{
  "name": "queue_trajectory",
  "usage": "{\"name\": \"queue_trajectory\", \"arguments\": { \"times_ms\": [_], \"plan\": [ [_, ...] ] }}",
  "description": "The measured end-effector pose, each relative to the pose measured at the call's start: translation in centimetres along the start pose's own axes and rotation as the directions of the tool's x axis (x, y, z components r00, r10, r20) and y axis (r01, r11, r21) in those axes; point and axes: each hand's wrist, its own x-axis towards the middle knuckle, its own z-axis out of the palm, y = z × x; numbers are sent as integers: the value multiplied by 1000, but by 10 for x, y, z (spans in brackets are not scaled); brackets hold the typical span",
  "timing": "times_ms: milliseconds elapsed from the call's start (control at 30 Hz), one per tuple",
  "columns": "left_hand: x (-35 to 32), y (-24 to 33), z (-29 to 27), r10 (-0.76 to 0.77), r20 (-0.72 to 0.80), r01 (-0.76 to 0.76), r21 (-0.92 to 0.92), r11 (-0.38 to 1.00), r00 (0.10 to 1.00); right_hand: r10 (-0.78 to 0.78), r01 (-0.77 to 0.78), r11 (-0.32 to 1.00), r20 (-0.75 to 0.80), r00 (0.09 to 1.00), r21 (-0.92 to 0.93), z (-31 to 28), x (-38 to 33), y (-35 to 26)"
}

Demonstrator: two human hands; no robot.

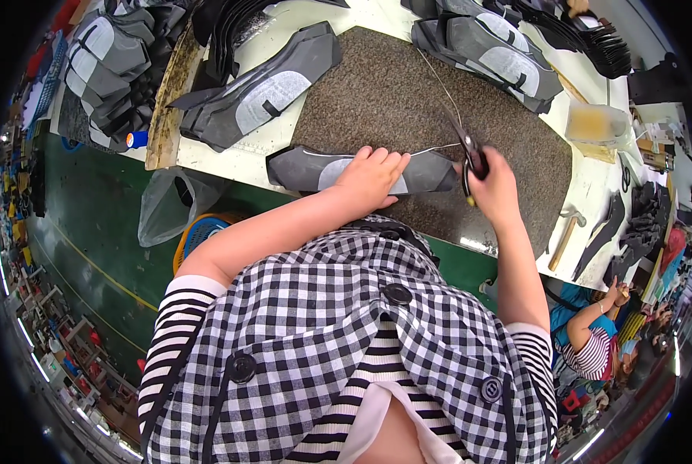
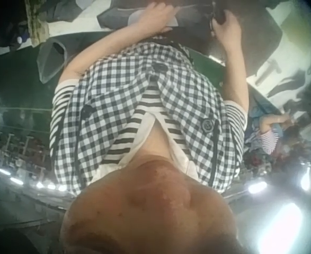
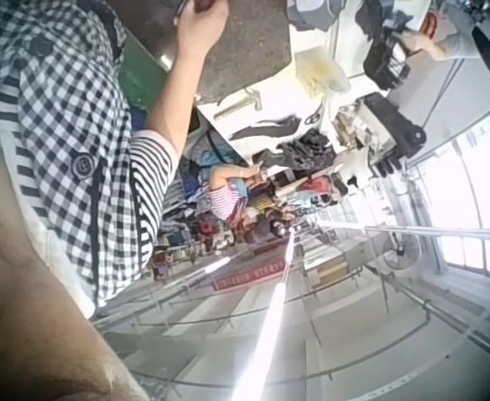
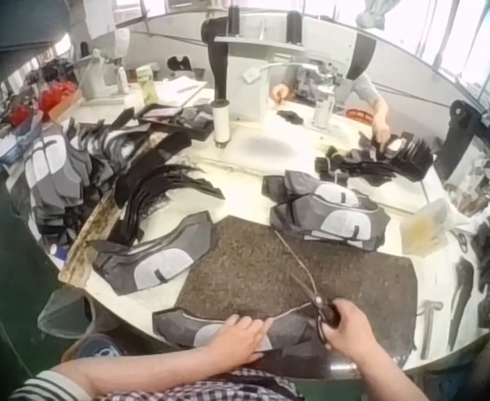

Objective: Trimming excess thread and applying adhesive to shoe upper components in a factory setting.

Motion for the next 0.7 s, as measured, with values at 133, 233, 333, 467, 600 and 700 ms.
{"name": "queue_trajectory", "arguments": {
  "times_ms": [133,233,333,467,600,700],
  "plan": [
    [2,-2,-3,-9,41,12,-70,997,999,266,-226,961,307,914,-161,-17,-43,3],
    [4,-3,-2,-13,59,18,-89,996,998,229,-125,927,270,935,-352,-10,-54,9],
    [4,-3,0,-16,49,21,-91,996,999,173,-62,917,252,952,-395,-3,-50,6],
    [4,-3,1,-18,31,21,-93,995,999,138,-6,904,278,951,-428,4,-45,4],
    [5,-3,0,-29,40,33,-100,994,999,115,12,900,263,958,-435,4,-46,11],
    [3,-3,2,-30,36,34,-102,994,999,119,-7,914,252,960,-406,-10,-41,10]
  ]
}}
